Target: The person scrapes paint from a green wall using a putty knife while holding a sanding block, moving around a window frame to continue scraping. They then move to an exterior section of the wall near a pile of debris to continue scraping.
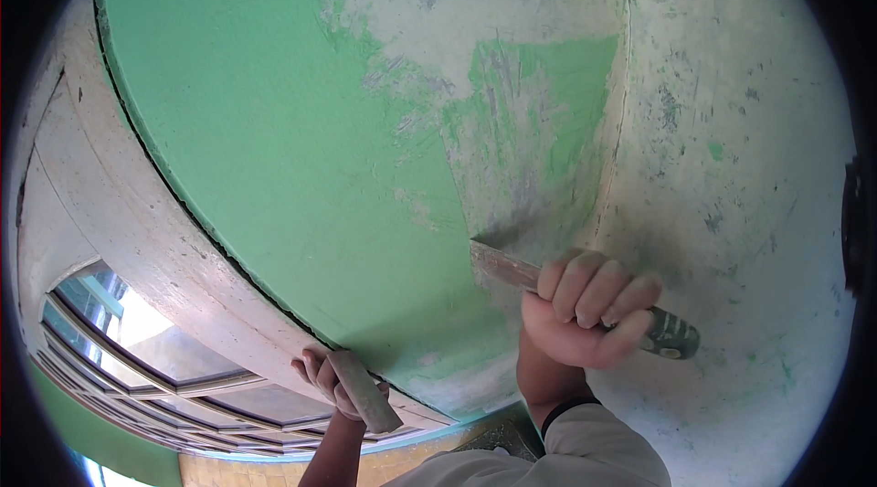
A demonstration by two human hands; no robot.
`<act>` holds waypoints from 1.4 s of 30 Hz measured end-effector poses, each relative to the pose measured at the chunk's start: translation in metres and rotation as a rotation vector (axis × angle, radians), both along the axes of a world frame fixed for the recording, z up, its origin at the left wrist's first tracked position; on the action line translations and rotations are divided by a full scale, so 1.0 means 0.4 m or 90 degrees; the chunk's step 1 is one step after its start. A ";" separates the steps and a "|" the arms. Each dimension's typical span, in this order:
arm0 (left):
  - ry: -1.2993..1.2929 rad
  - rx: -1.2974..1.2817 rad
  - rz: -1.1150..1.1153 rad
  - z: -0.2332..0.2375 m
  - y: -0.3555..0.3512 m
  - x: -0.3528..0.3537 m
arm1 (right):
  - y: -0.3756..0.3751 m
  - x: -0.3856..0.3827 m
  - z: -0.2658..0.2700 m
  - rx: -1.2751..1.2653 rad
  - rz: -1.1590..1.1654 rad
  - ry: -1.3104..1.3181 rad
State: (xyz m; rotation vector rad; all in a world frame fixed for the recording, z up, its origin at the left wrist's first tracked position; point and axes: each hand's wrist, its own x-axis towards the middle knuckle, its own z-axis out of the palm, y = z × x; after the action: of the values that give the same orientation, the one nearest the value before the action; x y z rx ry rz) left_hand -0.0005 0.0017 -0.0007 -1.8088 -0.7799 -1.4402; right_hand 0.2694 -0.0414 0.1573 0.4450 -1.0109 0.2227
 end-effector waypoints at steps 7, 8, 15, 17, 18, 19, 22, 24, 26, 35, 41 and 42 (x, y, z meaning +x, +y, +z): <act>0.009 -0.002 -0.010 0.010 0.001 0.004 | -0.010 0.001 0.003 -0.005 0.006 0.028; 0.011 -0.007 -0.016 0.009 -0.002 0.003 | -0.007 -0.003 0.001 -0.011 -0.002 0.028; 0.001 -0.001 -0.014 0.004 0.003 0.004 | -0.009 0.006 0.004 0.032 0.015 0.025; 0.005 -0.005 -0.018 0.004 -0.001 0.003 | 0.011 -0.005 -0.003 0.026 -0.027 -0.006; 0.007 -0.008 -0.018 0.003 -0.003 0.001 | 0.016 -0.005 -0.009 0.023 -0.028 -0.005; 0.005 -0.004 -0.017 0.002 -0.001 0.002 | 0.021 -0.003 -0.013 -0.006 -0.022 -0.032; 0.006 -0.008 -0.009 -0.004 -0.004 -0.002 | -0.007 0.006 -0.018 0.016 -0.004 -0.017; 0.002 -0.012 0.001 -0.002 0.004 -0.001 | -0.005 0.006 -0.013 0.071 0.011 0.017; 0.001 -0.008 -0.017 -0.002 0.001 -0.001 | 0.016 -0.004 -0.021 0.017 -0.034 -0.027; -0.003 -0.004 -0.016 0.005 -0.002 0.004 | 0.024 -0.004 -0.024 -0.036 0.007 -0.037; -0.002 -0.002 -0.004 0.002 -0.001 0.004 | -0.013 0.019 -0.018 0.067 0.038 0.015; -0.006 -0.001 -0.001 0.004 0.001 0.005 | 0.004 0.013 -0.019 0.067 0.041 0.011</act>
State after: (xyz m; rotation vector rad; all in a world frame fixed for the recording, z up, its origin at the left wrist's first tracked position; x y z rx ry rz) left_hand 0.0017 0.0022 0.0008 -1.8052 -0.7844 -1.4517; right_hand 0.2744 -0.0399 0.1496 0.5750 -0.9956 0.2228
